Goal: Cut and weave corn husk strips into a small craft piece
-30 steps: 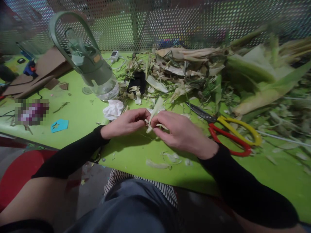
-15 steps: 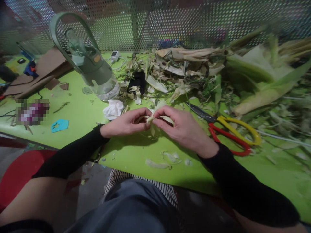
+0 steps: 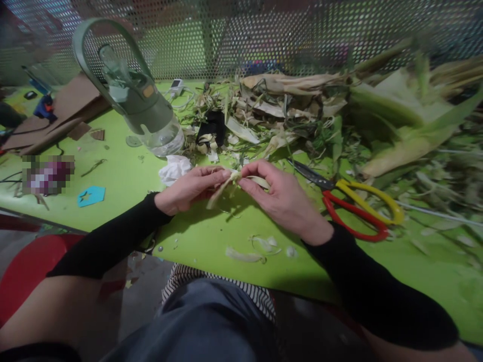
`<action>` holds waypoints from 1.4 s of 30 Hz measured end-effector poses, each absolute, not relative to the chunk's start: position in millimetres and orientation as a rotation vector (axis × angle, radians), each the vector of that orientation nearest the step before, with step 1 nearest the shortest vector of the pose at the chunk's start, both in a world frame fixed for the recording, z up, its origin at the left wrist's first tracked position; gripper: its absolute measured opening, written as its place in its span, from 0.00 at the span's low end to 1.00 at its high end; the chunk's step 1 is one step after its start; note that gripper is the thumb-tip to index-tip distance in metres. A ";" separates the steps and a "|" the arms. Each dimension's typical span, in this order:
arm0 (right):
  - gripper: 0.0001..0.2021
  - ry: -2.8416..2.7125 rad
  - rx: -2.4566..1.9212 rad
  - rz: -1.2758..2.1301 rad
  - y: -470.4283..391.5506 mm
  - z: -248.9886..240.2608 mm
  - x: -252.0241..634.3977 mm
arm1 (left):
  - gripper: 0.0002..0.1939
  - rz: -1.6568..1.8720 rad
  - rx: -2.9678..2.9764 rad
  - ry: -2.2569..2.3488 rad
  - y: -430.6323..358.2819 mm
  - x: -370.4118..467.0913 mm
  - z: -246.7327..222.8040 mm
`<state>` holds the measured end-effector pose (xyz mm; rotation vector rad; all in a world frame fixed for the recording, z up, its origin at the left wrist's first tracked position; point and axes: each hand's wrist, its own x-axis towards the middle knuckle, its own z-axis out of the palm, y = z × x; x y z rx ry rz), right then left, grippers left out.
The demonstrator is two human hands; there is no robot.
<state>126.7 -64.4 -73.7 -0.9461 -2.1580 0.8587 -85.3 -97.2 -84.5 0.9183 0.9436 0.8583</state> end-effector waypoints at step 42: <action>0.15 -2.245 -1.069 0.763 -66.6 -68.8 125.2 | 0.11 1.026 1.111 0.774 -95.8 -81.4 -107.0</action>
